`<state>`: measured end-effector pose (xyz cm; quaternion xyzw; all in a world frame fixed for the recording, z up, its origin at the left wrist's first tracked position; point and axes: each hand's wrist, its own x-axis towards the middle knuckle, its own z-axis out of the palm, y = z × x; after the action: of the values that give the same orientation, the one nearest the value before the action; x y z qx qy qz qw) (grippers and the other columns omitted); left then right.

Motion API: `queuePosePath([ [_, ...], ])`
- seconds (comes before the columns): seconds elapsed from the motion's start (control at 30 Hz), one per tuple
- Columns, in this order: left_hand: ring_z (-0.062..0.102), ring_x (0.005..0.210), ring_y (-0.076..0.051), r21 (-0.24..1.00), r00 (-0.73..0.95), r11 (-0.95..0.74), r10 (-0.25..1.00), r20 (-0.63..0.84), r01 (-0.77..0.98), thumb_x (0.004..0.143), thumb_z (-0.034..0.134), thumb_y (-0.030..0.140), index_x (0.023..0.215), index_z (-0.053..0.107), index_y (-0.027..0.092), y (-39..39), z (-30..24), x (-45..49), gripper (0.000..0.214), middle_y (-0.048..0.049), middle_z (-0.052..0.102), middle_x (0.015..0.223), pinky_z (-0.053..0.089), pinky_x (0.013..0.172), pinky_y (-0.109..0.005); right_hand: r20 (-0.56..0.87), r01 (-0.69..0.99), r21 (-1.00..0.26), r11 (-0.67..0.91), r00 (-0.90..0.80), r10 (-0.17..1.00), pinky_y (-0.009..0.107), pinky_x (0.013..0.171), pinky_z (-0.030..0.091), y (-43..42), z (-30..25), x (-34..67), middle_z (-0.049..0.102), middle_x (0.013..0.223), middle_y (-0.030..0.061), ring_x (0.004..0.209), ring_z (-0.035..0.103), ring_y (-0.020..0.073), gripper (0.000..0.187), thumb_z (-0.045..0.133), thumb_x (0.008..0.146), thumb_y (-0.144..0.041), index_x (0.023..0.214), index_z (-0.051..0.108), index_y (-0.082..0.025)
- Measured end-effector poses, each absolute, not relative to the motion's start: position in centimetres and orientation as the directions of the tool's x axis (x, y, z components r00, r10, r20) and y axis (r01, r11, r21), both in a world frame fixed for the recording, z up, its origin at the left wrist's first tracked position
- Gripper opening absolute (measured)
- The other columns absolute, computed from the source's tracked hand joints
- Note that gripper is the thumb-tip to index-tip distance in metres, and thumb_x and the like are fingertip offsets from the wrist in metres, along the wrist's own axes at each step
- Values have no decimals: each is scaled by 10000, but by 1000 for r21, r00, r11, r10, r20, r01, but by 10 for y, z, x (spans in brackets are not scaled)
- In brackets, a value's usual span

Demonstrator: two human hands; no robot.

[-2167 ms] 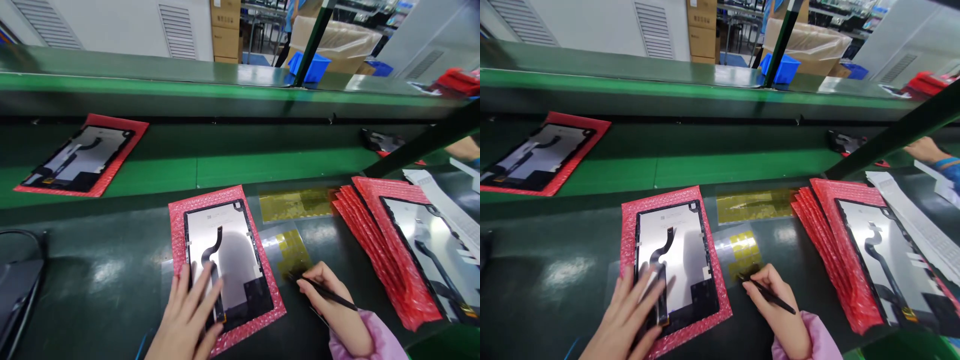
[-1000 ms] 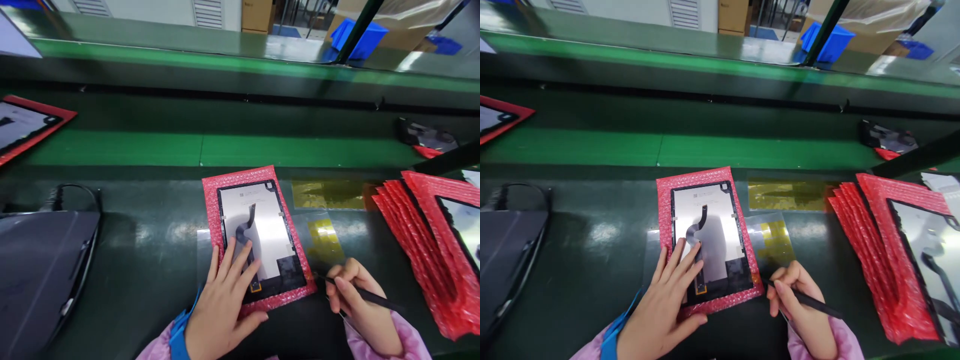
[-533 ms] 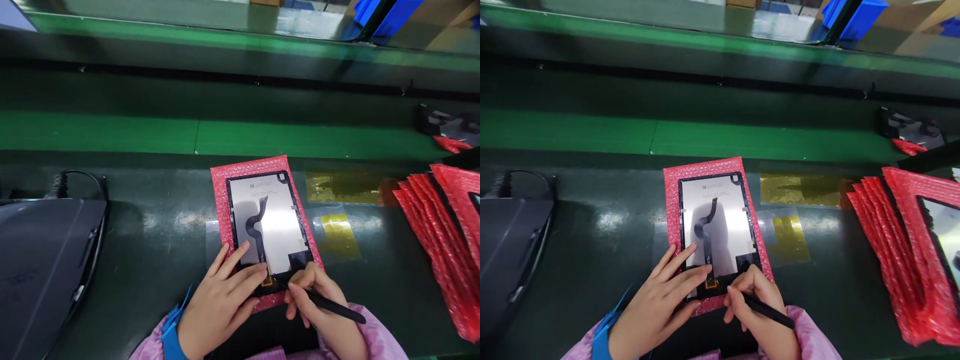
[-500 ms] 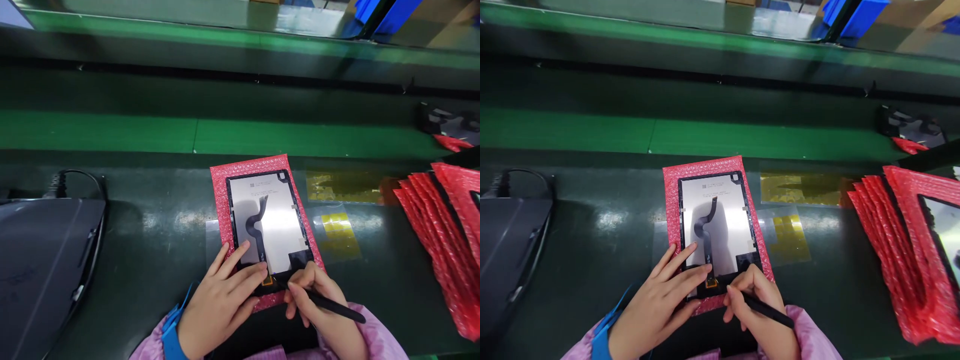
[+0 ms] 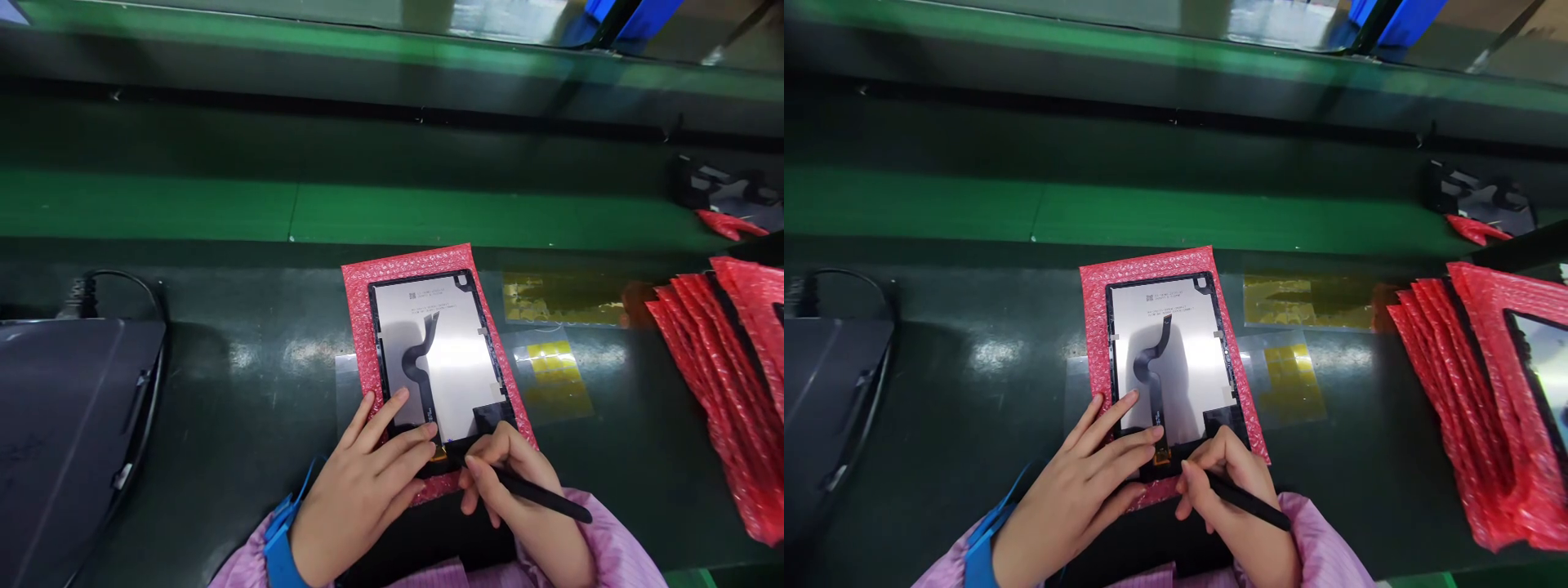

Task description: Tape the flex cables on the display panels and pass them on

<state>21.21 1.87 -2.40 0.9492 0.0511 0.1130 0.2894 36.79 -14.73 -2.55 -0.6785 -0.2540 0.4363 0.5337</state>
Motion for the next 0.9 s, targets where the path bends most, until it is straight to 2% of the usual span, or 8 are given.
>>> queuePosePath([
  [0.27, 280, 1515, -303, 508, 976, -862, 118, 180, 11, 949, 584, 107, 1258, 603, 165, 18, -24, 213, 315, -38, 681, 1357, 170, 1254, -574, -324, -98, -943, -319, 489, 810, 142, 377, 401, -147, -26, 367, 719, 639, 8, 421, 563, 75, 285, 619, 981, -397, 784, 496, -231],
  [0.4, 295, 1510, -300, 501, 977, -866, 113, 183, 7, 941, 583, 96, 1248, 619, 178, 19, -23, 214, 320, -37, 687, 1348, 193, 1251, -567, -323, -88, -942, -323, 495, 806, 132, 369, 409, -145, -24, 367, 719, 632, 4, 433, 589, 81, 284, 617, 978, -396, 780, 497, -231],
  [0.57, 298, 1512, -272, 504, 967, -863, 151, 203, 29, 960, 538, 101, 1199, 672, 245, 19, -22, 214, 310, 39, 678, 1361, 160, 1269, -515, -316, -64, -942, -329, 497, 808, 136, 368, 423, -143, -24, 367, 705, 610, -6, 425, 591, 84, 269, 620, 975, -370, 777, 507, -228],
  [0.7, 335, 1494, -282, 470, 980, -882, 118, 158, 31, 949, 548, 92, 1272, 659, 272, 20, -21, 213, 386, 53, 673, 1365, 187, 1262, -516, -289, -54, -947, -317, 572, 768, 129, 371, 413, -146, -26, 369, 683, 613, -28, 397, 542, 62, 248, 638, 972, -354, 796, 516, -229],
  [0.8, 338, 1490, -304, 461, 977, -885, 156, 147, 72, 955, 590, 170, 1344, 624, 300, 13, -24, 214, 411, 50, 677, 1353, 146, 1265, -548, -195, -59, -975, -216, 698, 689, 118, 366, 391, -149, -27, 375, 646, 626, -56, 382, 492, 45, 217, 634, 980, -338, 831, 512, -238],
  [0.9, 313, 1497, -343, 472, 964, -869, 235, 124, 151, 942, 647, 291, 1408, 572, 316, -2, -29, 215, 472, 28, 675, 1350, 110, 1256, -615, -143, -68, -988, -136, 722, 677, 115, 356, 378, -152, -29, 379, 614, 627, -63, 382, 472, 46, 199, 612, 994, -320, 839, 512, -244],
])
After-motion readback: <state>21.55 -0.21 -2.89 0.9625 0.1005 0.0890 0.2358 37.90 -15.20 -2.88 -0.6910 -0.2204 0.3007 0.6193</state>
